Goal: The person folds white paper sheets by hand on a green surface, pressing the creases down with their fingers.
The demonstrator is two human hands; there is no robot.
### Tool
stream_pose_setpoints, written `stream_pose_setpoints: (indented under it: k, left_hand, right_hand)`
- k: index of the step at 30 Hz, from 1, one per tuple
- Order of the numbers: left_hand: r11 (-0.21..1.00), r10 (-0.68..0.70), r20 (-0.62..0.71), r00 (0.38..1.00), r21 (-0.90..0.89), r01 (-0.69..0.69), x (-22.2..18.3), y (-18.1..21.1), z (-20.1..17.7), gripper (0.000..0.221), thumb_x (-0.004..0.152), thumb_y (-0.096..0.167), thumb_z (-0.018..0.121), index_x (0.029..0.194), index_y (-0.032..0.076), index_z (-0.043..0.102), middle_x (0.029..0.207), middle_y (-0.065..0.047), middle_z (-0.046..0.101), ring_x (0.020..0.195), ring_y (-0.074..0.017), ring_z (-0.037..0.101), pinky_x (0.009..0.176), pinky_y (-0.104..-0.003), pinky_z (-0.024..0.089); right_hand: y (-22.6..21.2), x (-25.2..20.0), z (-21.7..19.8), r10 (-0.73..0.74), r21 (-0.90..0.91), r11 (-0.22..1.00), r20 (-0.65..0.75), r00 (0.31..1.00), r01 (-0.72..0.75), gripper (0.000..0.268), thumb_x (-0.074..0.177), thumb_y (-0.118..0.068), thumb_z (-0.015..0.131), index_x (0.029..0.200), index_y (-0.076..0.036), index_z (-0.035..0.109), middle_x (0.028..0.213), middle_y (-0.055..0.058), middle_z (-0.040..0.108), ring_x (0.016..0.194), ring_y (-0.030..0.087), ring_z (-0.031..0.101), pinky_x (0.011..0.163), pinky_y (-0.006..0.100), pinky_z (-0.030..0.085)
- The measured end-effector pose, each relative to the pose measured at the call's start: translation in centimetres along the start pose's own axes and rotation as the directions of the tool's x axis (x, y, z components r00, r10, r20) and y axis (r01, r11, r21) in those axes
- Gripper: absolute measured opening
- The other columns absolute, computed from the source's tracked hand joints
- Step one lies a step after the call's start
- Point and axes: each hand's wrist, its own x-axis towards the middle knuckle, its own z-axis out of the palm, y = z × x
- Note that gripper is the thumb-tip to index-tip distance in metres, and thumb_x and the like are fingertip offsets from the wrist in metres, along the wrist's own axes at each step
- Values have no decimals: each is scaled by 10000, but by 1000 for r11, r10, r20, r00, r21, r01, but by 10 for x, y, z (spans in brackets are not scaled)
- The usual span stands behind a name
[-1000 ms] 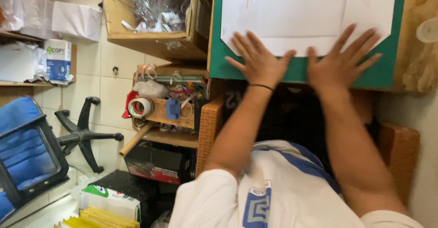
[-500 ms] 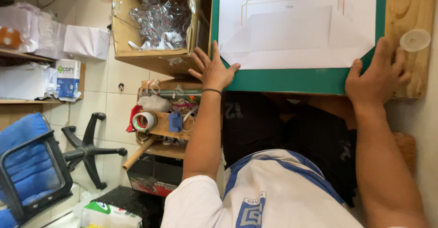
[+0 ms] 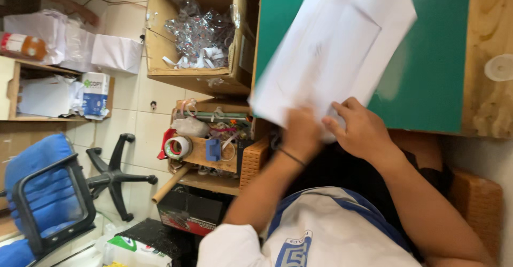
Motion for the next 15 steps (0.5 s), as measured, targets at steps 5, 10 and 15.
stream_pose_setpoints:
  k: [5, 10, 15]
  left_hand:
    - [995, 94, -303, 948, 48, -84, 11, 10, -20, 660, 740, 374, 795, 1267, 5, 648, 1064, -213, 728, 986, -382, 692, 877, -476, 491]
    - [973, 135, -356, 925, 224, -56, 57, -62, -75, 473, 781, 369, 795, 1120, 46, 731, 1183, -176, 728, 1116, -353, 673, 995, -455, 505]
    - [964, 212, 38, 977, -170, -202, 37, -94, -69, 142, 904, 238, 782, 970, 116, 751, 1250, -42, 735, 1374, -308, 623, 1048, -391, 572]
  right_hand:
    - [37, 1, -29, 55, -501, 862, -67, 996, -81, 103, 1013, -217, 707, 991, -158, 789, 1012, 55, 695, 778, 281, 687, 667, 397, 557]
    - [91, -17, -73, -130, -549, 833, -66, 989, 72, 210, 1002, -101, 740, 1152, -231, 810, 1025, 8, 672, 845, 199, 686, 739, 307, 551]
    - [133, -8, -79, -229, -327, 917, 38, 973, 229, 231, 828, -209, 783, 1055, -176, 812, 930, 31, 694, 817, 248, 643, 802, 383, 518]
